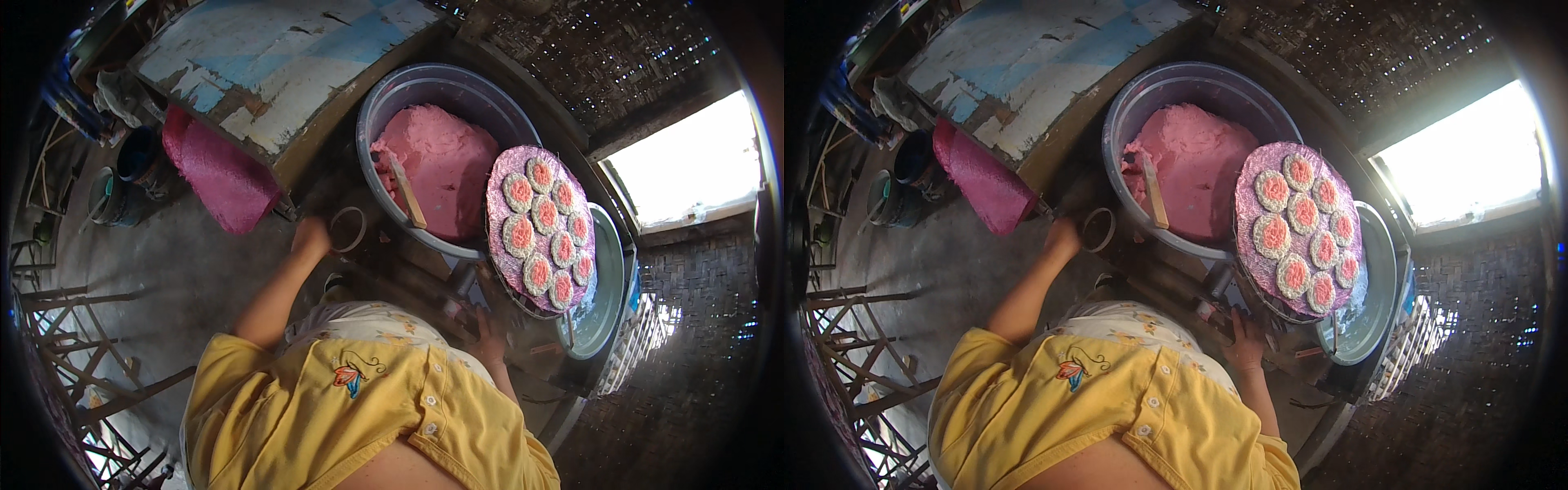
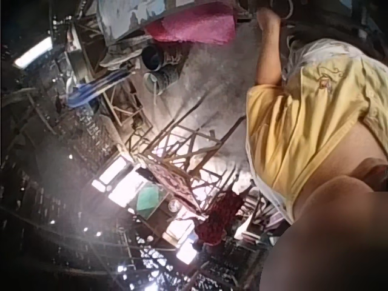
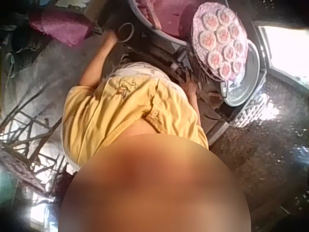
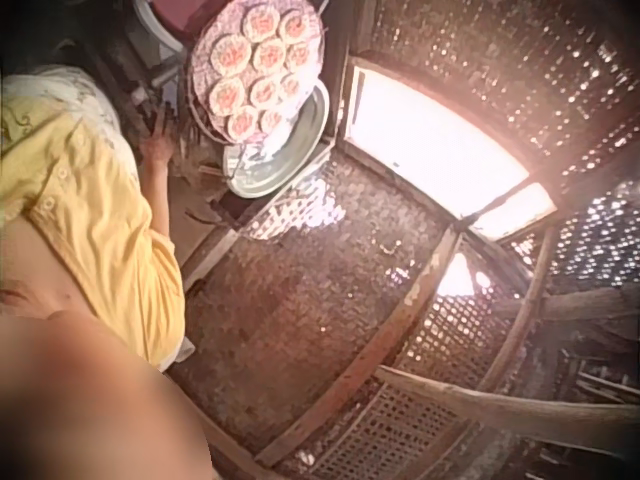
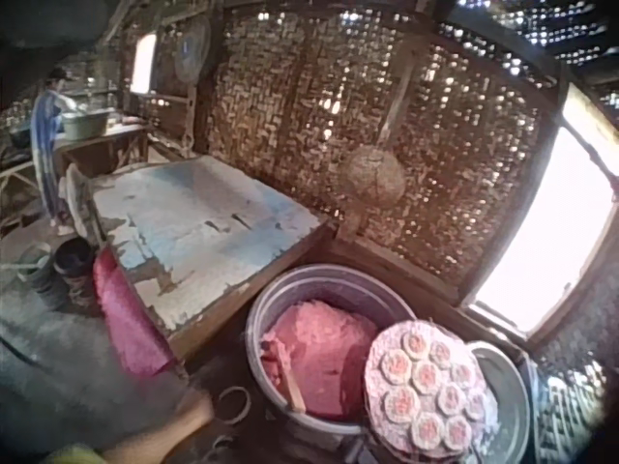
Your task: The person uses a wooden press to extrude white and pink dough into circular shapes on a purple mat. They repeatedly load the press with dough, press it, and scrape excess dough from the tool, arranging the finished pieces in rows.
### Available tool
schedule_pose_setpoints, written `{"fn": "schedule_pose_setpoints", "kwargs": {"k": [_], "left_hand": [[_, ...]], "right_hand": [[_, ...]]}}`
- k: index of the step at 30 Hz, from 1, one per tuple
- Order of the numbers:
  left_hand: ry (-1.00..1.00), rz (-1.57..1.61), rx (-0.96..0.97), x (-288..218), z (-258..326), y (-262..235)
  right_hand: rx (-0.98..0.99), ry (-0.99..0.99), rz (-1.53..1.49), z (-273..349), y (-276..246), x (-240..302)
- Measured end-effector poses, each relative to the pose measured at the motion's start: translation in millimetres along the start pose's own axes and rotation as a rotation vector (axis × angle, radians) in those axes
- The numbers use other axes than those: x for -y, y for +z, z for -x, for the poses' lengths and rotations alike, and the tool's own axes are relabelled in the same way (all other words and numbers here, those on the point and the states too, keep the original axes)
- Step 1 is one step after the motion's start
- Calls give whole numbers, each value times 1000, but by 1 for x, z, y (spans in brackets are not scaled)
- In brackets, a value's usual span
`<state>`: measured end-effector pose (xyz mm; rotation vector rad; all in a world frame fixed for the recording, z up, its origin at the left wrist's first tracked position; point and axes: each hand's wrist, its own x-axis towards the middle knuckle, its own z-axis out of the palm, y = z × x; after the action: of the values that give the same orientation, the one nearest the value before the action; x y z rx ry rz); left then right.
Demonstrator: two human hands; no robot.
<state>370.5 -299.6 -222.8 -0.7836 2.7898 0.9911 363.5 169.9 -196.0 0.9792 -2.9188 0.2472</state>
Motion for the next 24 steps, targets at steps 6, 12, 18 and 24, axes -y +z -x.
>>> {"fn": "schedule_pose_setpoints", "kwargs": {"k": [6,12,18,24], "left_hand": [[35,-121,-440,-18,-29,14],[590,-211,-224,-54,15,37],[508,-267,-334,-66,29,69],[556,-412,-388,-63,33,75]], "right_hand": [[94,261,-22,-8,14,-8],[63,376,47,-17,6,7],[-36,333,-16,-6,1,10],[-32,301,-110,0,1,-9]]}}
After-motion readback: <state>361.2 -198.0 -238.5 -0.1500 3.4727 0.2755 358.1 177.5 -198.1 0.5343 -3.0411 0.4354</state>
